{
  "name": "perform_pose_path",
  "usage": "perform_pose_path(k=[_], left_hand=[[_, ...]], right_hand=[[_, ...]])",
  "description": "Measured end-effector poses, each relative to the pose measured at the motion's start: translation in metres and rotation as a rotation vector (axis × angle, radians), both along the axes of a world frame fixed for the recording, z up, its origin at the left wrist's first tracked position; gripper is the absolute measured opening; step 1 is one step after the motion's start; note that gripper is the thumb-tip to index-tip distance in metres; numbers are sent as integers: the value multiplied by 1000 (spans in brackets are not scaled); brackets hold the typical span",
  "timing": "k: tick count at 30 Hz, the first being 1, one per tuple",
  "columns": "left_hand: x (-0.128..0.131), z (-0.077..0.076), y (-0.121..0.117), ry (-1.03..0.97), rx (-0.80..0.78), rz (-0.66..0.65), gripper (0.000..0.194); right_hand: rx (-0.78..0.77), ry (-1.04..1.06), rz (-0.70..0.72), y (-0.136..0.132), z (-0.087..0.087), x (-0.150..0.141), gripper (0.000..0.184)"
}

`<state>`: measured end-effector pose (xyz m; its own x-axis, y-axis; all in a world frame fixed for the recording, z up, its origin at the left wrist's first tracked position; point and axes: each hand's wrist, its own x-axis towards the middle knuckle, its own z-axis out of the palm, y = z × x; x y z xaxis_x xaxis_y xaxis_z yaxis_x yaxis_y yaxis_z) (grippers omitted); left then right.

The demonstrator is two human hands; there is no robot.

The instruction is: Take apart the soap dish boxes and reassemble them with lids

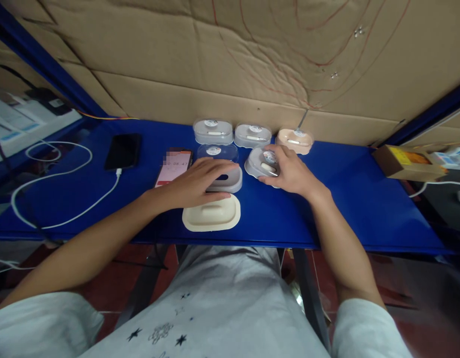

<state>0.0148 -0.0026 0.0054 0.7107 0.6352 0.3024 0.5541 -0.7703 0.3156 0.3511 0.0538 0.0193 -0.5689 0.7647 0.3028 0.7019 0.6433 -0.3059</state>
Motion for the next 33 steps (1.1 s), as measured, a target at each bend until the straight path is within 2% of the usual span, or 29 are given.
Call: perform_pose_path(k=[5,7,9,11,15,19,22,24,29,31,33], left_hand=[[7,-4,2,-332,-79,-29,118],[8,-6,4,-434,-83,-67,125],[8,-6,5,-482,-75,-74,121],[6,-3,5,-494,-79,-45,113],[0,4,3,-483,-102,0,107],[-7,10,4,-490,-97,19,104],[-8,13,5,-498,-95,43,105],[-8,13,5,-497,-96,43,105],[-4,10,6,-496,-75,24,104],[-4,8,7,-493,-75,29,104],[-4,7,8,-491,-91,39,106]], right_hand=[[173,172,180,-21,8,-28,95],[216,228,275,-31,4,-42,100],[211,265,338,-37,1,-51,104],[165,286,334,-34,0,-50,105],[112,312,183,-6,-2,-22,97],[31,128,58,27,-21,4,96],[-52,13,34,38,-39,7,100],[-65,-27,40,39,-45,5,101],[11,-73,-14,33,-37,4,107],[34,-82,-34,30,-32,6,94],[25,-71,-15,27,-28,6,72]])
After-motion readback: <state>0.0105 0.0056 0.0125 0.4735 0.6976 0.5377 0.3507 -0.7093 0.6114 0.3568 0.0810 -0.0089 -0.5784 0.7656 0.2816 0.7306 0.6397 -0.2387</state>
